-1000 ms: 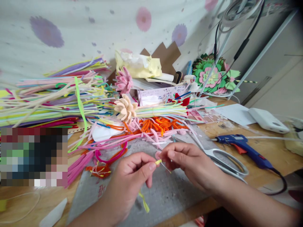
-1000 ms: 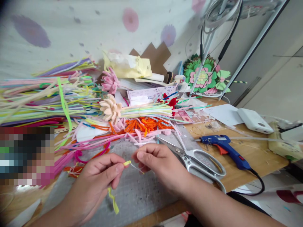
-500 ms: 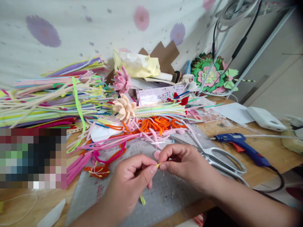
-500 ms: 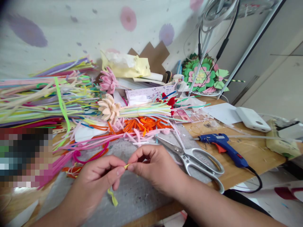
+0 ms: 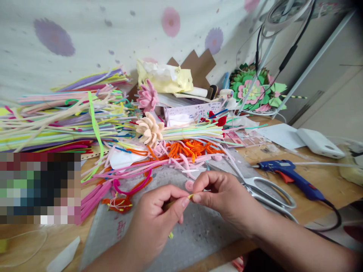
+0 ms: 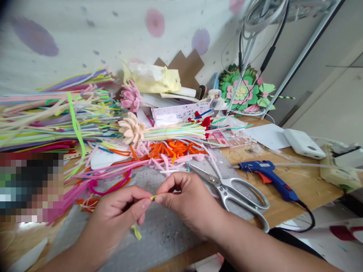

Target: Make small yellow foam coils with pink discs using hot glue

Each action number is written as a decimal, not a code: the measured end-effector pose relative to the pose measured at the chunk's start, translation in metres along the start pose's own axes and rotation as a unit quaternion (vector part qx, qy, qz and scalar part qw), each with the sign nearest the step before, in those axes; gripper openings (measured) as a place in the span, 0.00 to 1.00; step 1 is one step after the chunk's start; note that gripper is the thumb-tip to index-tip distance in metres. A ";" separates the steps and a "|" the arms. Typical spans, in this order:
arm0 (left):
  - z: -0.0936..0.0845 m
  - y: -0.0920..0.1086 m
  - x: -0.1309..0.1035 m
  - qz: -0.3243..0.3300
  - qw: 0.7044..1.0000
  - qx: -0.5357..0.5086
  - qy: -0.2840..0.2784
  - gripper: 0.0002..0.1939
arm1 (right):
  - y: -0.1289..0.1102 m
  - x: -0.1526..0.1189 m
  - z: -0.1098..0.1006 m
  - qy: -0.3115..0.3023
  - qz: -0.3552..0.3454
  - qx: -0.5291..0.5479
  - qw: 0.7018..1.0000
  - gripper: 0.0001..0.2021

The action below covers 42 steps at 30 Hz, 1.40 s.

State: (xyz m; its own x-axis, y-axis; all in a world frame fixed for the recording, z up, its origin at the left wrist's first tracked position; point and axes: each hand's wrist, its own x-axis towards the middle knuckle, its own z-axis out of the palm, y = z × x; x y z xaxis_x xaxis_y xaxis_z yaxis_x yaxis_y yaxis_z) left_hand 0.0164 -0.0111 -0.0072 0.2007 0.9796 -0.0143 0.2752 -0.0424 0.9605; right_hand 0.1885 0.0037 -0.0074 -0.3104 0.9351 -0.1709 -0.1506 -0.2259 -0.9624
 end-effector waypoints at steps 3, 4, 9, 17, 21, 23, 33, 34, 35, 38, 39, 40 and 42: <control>0.000 0.000 0.000 0.002 1.000 -0.007 -0.003 0.07 | -0.001 -0.002 0.002 -0.009 -0.008 0.001 1.000 0.16; 0.000 0.000 0.000 0.005 1.000 -0.010 -0.006 0.07 | -0.002 -0.002 0.002 -0.013 -0.007 0.005 1.000 0.17; 0.001 0.001 -0.002 0.015 0.999 -0.034 -0.014 0.07 | -0.004 -0.003 0.005 -0.031 0.013 0.008 0.999 0.19; -0.001 -0.006 0.001 -0.018 0.996 -0.090 -0.023 0.07 | -0.001 -0.001 -0.006 -0.113 0.013 0.042 0.993 0.21; -0.002 -0.011 0.002 -0.024 0.993 -0.115 -0.001 0.08 | -0.005 -0.003 -0.012 -0.093 -0.022 -0.013 0.995 0.13; -0.002 -0.012 0.002 -0.024 0.993 -0.117 -0.002 0.09 | -0.006 -0.004 -0.011 -0.075 -0.043 -0.039 0.995 0.09; -0.003 -0.006 0.002 -0.009 0.999 -0.028 -0.013 0.09 | 0.003 0.002 0.001 -0.021 -0.076 -0.054 0.995 0.02; -0.003 -0.005 0.002 -0.005 1.000 -0.017 -0.012 0.09 | 0.003 0.003 0.001 -0.017 -0.069 -0.041 0.997 0.02; -0.003 -0.004 0.002 -0.001 1.000 -0.010 -0.011 0.09 | 0.003 0.003 0.001 -0.013 -0.061 -0.027 0.998 0.03; -0.003 -0.001 0.001 0.006 1.000 0.002 -0.001 0.08 | 0.002 0.003 0.003 0.000 -0.037 0.011 0.999 0.08; -0.003 0.000 0.001 0.006 1.000 0.003 0.004 0.08 | 0.001 0.002 0.004 0.002 -0.029 0.018 0.999 0.09; -0.003 0.000 0.001 0.008 1.000 0.005 0.008 0.08 | 0.001 0.002 0.004 0.003 -0.022 0.025 0.999 0.11; -0.002 0.001 0.000 0.015 1.000 0.010 0.011 0.07 | 0.000 0.000 0.006 0.002 -0.014 0.036 0.999 0.13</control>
State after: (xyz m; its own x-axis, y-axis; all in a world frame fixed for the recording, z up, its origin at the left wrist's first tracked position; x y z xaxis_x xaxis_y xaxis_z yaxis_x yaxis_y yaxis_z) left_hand 0.0145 -0.0105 -0.0056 0.1879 0.9820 0.0211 0.2888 -0.0758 0.9544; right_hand 0.1830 0.0025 -0.0061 -0.3007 0.9425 -0.1457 -0.2269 -0.2191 -0.9489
